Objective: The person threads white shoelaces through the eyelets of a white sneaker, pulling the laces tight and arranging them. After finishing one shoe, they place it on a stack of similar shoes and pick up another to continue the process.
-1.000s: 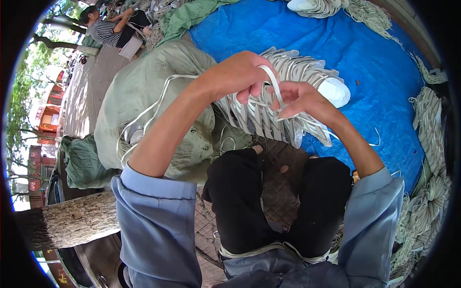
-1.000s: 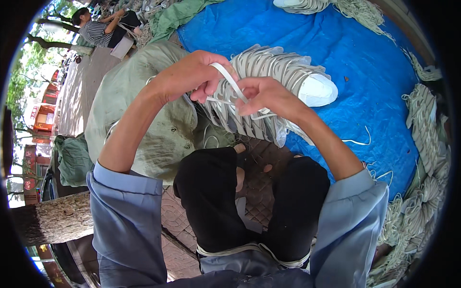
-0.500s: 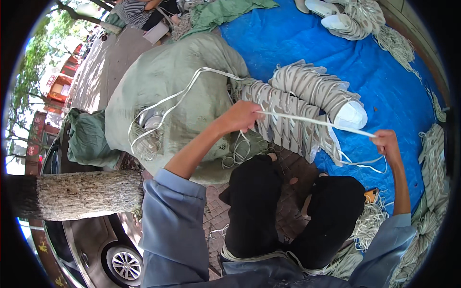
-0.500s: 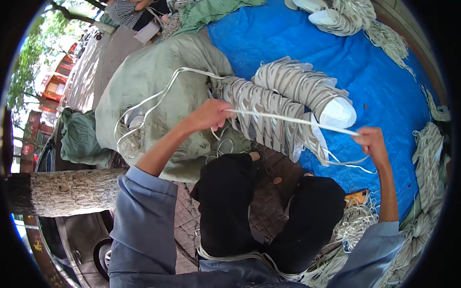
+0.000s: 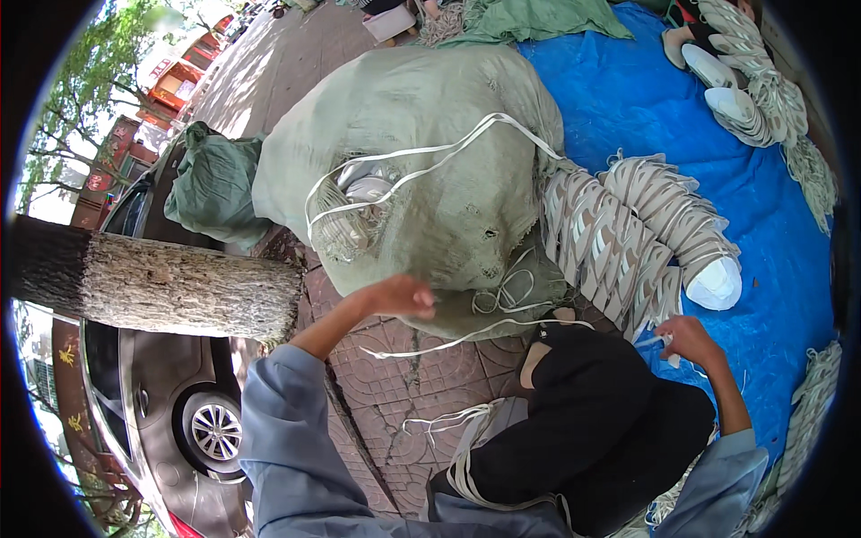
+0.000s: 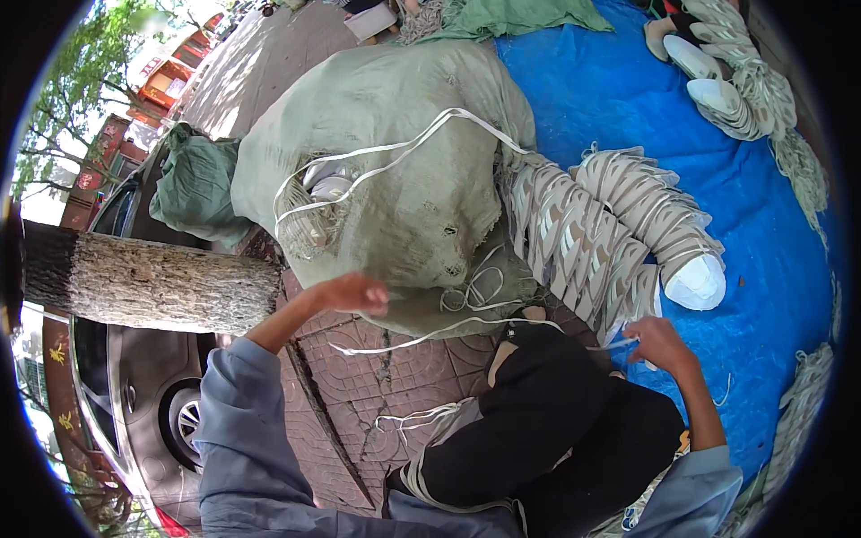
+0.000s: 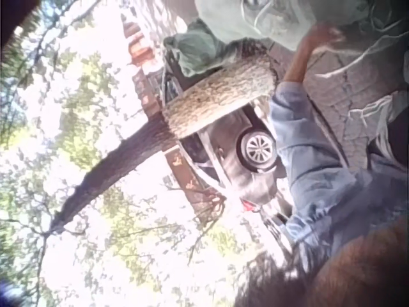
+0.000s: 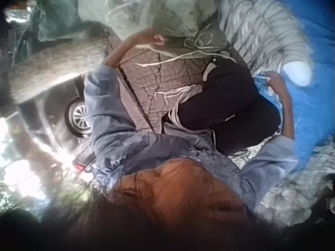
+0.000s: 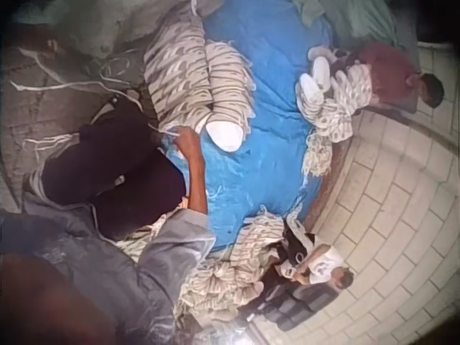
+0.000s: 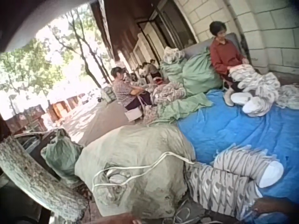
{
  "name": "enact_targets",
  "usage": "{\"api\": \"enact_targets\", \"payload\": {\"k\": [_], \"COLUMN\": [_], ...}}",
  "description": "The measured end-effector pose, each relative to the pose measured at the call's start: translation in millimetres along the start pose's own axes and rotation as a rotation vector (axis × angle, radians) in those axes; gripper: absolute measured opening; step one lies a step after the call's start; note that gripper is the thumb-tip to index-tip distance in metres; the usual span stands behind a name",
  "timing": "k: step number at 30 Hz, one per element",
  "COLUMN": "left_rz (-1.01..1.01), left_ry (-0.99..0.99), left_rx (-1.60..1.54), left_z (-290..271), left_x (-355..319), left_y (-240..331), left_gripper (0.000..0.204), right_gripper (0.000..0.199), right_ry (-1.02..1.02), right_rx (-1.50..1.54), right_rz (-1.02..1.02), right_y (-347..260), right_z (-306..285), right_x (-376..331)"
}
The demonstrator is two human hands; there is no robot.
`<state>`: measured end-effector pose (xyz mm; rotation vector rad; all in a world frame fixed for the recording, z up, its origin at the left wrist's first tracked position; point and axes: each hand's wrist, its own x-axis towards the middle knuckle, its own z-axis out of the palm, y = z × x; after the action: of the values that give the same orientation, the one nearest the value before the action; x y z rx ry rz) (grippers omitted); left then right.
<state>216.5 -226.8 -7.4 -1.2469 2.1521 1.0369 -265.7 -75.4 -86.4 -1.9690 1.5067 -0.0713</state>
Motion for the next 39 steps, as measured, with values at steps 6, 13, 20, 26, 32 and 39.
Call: {"api": "enact_targets", "payload": {"k": [6, 13, 20, 26, 32, 39], "left_rz": [0.334, 0.151, 0.300, 0.478, 0.582, 0.413], "left_ry": [1.411, 1.261, 0.684, 0.315, 0.152, -0.007], "left_rx": [0.705, 0.602, -0.770, -0.947, -0.860, -0.969], "left_z": [-101.0, -122.3, -138.6, -114.5, -99.4, -75.6], "left_x": [111.3, 157.8, 98.8, 41.8, 32.4, 38.5], "left_y": [40.6, 25.3, 81.1, 157.8, 195.9, 232.9], "left_gripper": [0.009, 0.007, 0.008, 0.006, 0.006, 0.008], "right_gripper": [0.035, 0.028, 0.035, 0.043, 0.010, 0.008], "right_ry": [0.027, -0.033, 0.079, 0.403, 0.528, 0.734], "right_rx": [0.330, 0.476, 0.809, 0.950, 0.701, 0.426], "right_rz": [0.149, 0.163, 0.020, -0.162, -0.048, -0.041], "right_y": [-16.0, -27.2, -66.8, -146.1, -128.0, -92.8], "right_z": [-17.2, -30.5, -55.8, -90.5, -104.0, -106.8], "right_x": [32.0, 41.0, 119.4, 166.9, 126.2, 31.6]}}
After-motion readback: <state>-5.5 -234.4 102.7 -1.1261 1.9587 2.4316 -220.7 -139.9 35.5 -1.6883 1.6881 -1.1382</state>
